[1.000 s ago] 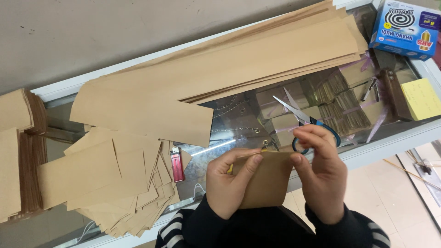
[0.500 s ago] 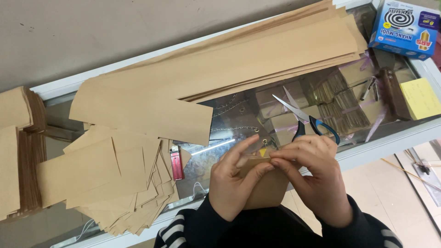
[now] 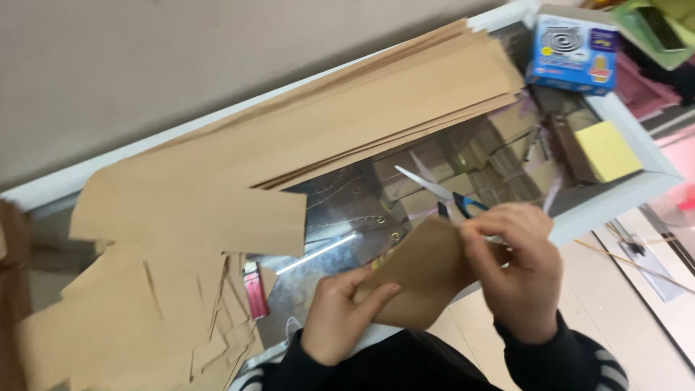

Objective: Cutting strips of brown paper with scissors and folding them into small pouches for packaging.

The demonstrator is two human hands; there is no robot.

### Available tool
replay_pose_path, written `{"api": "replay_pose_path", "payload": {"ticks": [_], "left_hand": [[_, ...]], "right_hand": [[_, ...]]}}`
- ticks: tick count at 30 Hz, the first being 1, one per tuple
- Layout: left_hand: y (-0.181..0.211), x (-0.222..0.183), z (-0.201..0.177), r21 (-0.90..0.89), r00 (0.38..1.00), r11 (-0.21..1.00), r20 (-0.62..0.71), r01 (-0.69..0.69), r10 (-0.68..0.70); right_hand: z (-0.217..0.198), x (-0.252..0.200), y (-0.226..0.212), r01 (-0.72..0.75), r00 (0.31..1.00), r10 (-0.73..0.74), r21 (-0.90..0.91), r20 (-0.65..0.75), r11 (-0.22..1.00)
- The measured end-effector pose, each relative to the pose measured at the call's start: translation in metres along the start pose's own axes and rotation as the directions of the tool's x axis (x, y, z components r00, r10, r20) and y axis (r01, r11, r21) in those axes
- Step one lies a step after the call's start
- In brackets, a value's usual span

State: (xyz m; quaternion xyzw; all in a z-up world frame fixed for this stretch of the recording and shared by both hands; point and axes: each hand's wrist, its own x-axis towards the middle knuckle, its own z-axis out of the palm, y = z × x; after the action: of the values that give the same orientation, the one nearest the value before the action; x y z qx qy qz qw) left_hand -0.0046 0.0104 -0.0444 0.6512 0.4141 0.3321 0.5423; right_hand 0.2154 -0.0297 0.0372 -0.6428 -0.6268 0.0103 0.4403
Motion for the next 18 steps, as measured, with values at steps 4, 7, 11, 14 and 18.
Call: {"api": "replay_pose_path", "payload": {"ticks": [4, 7, 11, 14, 18], "left_hand": [[-0.024, 0.004, -0.008, -0.159, 0.964, 0.951, 0.017, 0.264, -0.265], [-0.029, 0.011, -0.015, -0.332, 0.962, 0.923, -0.118, 0.194, -0.245], [-0.036, 0.020, -0.015, -0.481, 0.872, 0.858, -0.326, 0.180, -0.366], [-0.038, 0.022, -0.018, -0.382, 0.768, 0.912, -0.535, 0.151, -0.352], [-0.048, 0.023, -0.023, -0.204, 0.740, 0.979, -0.660, -0.015, -0.126]], "right_hand": [[-0.014, 0.002, 0.032, -0.149, 0.971, 0.160, 0.073, -0.179, 0.986], [-0.010, -0.008, 0.048, -0.276, 0.920, 0.327, 0.234, -0.216, 0.932], [0.011, -0.017, 0.048, -0.326, 0.904, 0.389, 0.300, -0.179, 0.896], [0.028, -0.020, 0.036, -0.312, 0.923, 0.351, 0.225, -0.156, 0.923], [0.044, -0.027, 0.032, -0.340, 0.911, 0.382, 0.241, -0.155, 0.909]]}}
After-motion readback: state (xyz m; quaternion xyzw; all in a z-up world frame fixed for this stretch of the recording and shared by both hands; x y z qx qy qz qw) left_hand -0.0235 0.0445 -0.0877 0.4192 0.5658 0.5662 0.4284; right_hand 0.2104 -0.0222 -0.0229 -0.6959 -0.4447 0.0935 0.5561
